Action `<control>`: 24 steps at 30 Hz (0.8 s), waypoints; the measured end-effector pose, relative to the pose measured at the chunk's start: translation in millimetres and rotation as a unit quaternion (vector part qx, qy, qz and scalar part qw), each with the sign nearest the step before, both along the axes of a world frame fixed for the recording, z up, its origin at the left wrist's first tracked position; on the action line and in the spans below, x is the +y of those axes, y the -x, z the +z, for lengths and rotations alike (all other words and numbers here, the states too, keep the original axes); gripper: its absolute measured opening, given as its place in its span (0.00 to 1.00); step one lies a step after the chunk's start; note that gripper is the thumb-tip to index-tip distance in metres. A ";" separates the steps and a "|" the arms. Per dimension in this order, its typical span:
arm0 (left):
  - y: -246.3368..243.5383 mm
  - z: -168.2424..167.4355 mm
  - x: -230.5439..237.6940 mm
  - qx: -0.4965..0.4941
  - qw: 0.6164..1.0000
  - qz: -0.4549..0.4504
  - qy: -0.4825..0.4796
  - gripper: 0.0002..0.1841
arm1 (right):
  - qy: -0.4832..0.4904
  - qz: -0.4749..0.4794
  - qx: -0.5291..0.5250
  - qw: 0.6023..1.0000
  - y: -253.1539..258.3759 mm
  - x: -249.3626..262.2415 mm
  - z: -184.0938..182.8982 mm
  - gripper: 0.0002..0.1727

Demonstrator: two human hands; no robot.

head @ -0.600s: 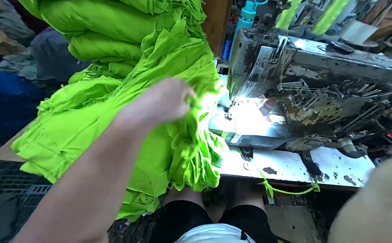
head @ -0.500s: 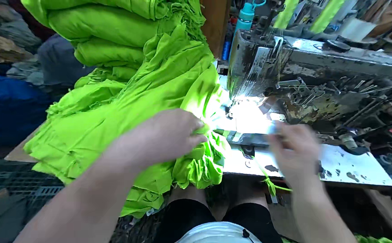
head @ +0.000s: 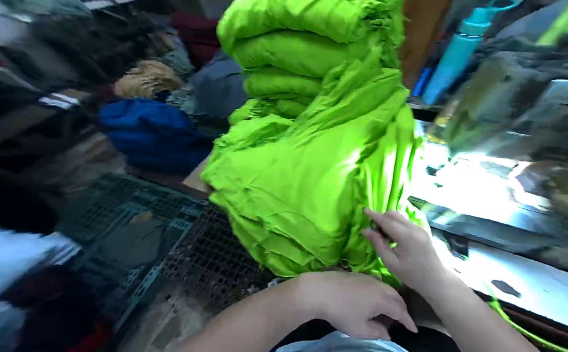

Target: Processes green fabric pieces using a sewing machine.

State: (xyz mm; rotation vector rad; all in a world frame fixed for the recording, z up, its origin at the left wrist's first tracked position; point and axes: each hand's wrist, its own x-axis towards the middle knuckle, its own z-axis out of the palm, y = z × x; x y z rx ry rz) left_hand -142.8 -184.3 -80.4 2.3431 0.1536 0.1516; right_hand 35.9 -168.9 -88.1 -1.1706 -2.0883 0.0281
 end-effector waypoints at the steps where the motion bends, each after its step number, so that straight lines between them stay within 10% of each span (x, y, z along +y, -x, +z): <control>1: 12.5 15.5 5.9 -0.041 0.998 0.029 0.026 0.14 | 0.016 0.020 -0.023 0.999 9.7 -1.9 -16.3 0.20; 6: 102.1 86.4 97.4 -0.085 0.890 0.409 -0.181 0.11 | -0.078 -0.005 -0.067 0.995 21.6 7.9 -65.9 0.32; 9: 145.6 102.6 168.9 0.031 0.830 0.543 -0.124 0.16 | -0.100 -0.001 -0.052 0.994 18.3 9.5 -68.5 0.31; 15: 127.3 89.5 225.3 0.176 0.888 0.405 -0.132 0.24 | -0.111 -0.007 -0.044 0.993 18.3 9.1 -71.1 0.29; 24: 144.5 105.1 231.6 0.177 0.887 0.388 -0.179 0.10 | -0.107 -0.003 -0.036 0.994 17.0 9.0 -74.4 0.28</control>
